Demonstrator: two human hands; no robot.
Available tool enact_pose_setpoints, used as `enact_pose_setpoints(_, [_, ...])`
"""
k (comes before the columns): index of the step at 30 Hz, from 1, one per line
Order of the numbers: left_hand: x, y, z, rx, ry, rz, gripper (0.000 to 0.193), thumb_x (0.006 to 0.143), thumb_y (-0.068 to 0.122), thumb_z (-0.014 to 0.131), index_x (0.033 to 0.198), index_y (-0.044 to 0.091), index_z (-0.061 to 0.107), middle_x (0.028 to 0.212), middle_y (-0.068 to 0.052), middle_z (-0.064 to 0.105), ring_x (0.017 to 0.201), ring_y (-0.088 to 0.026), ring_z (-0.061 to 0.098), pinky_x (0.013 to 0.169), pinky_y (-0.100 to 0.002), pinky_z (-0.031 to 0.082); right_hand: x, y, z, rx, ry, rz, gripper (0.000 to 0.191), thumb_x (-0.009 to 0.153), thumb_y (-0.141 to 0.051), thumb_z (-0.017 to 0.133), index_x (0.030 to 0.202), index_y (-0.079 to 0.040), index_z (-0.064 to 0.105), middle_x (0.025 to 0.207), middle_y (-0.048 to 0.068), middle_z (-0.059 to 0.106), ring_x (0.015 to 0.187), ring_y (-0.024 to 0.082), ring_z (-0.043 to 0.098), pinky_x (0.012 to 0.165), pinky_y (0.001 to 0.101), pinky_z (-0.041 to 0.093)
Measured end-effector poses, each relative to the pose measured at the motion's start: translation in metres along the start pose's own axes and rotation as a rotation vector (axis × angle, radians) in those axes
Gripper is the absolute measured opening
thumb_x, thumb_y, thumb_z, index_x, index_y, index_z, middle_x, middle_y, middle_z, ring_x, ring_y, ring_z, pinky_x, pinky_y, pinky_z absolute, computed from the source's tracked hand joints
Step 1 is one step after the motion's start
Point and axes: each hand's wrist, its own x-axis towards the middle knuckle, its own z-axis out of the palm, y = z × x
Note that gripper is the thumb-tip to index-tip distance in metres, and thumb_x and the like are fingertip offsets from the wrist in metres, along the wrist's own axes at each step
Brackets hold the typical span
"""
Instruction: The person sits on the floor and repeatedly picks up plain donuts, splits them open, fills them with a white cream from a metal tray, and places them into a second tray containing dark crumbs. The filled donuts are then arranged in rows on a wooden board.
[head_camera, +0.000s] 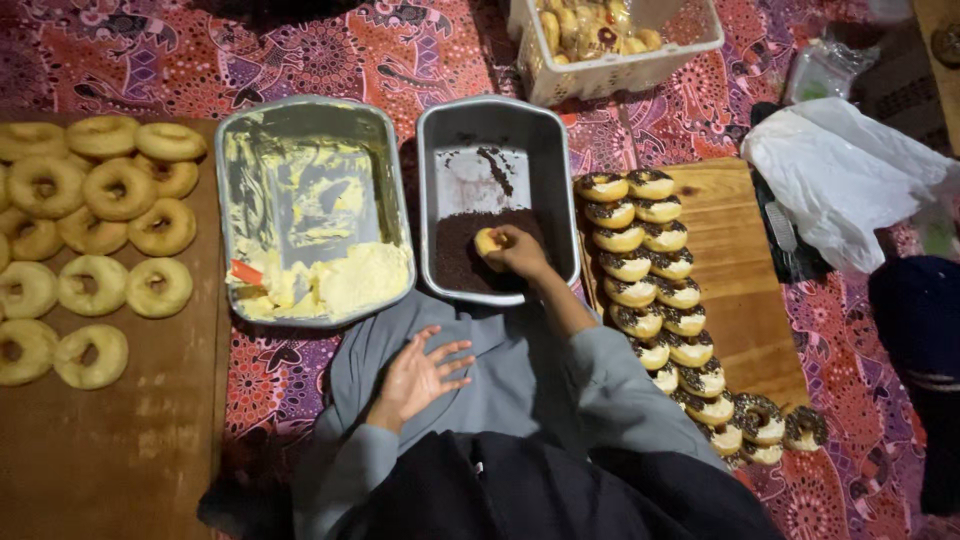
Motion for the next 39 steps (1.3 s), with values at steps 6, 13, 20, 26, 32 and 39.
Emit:
enact_pose_setpoints(6, [0.005,0.003,-0.007,0.013,-0.03,-0.021,0.043,0.101,0.049,0.05,0.135,0.023,0.047,0.145,-0.026,0.051,0.129,-0.042,0.054,0.103,-0.066,0.045,-0.032,0.002,-0.011,-0.518,0.15,-0.374,0.035,0.08,-0.024,0.076,0.115,-0.02,0.077,0.101,0.006,0.077,0.099,0.025,0.071,0.081,0.0429,0.05])
enact_pose_setpoints(13, [0.005,0.005,-0.011,0.017,-0.079,-0.019,0.043,0.102,0.049,0.05,0.137,0.023,0.05,0.151,-0.027,0.046,0.135,-0.043,0.049,0.107,-0.066,0.04,-0.083,0.1,-0.08,1.284,-0.054,0.137,0.042,0.086,-0.021,0.056,0.125,-0.007,0.064,0.109,0.007,0.073,0.092,0.02,0.071,0.071,0.0326,0.057])
enact_pose_setpoints(20, [0.003,0.004,-0.008,0.079,0.029,0.007,0.045,0.102,0.051,0.05,0.136,0.022,0.054,0.154,-0.032,0.041,0.136,-0.048,0.044,0.107,-0.072,0.033,-0.249,0.264,-0.182,1.382,0.473,0.05,0.039,0.093,-0.02,0.055,0.129,-0.011,0.063,0.112,0.006,0.07,0.094,0.02,0.07,0.069,0.0323,0.062])
enact_pose_setpoints(26, [0.003,-0.001,0.003,0.185,0.11,0.061,0.053,0.099,0.058,0.052,0.138,0.022,0.056,0.157,-0.035,0.037,0.14,-0.051,0.039,0.109,-0.073,0.028,-0.352,0.35,-0.279,1.186,1.053,0.224,0.033,0.095,-0.009,0.057,0.128,-0.011,0.058,0.116,0.01,0.07,0.098,0.024,0.072,0.074,0.0366,0.064])
enact_pose_setpoints(32, [0.004,-0.009,0.02,0.267,0.182,0.122,0.055,0.099,0.061,0.054,0.137,0.022,0.056,0.159,-0.037,0.034,0.143,-0.052,0.036,0.112,-0.074,0.024,-0.334,0.374,-0.297,0.979,1.001,0.37,0.038,0.089,0.0,0.057,0.125,-0.011,0.057,0.104,0.013,0.066,0.085,0.024,0.068,0.064,0.0371,0.059])
enact_pose_setpoints(39, [0.005,-0.017,0.041,0.351,0.244,0.164,0.057,0.095,0.062,0.058,0.136,0.022,0.055,0.16,-0.037,0.03,0.146,-0.053,0.032,0.114,-0.076,0.022,-0.321,0.394,-0.29,-0.374,0.894,0.472,0.029,0.084,-0.012,0.073,0.112,-0.007,0.079,0.096,0.017,0.075,0.092,0.031,0.075,0.087,0.0396,0.058])
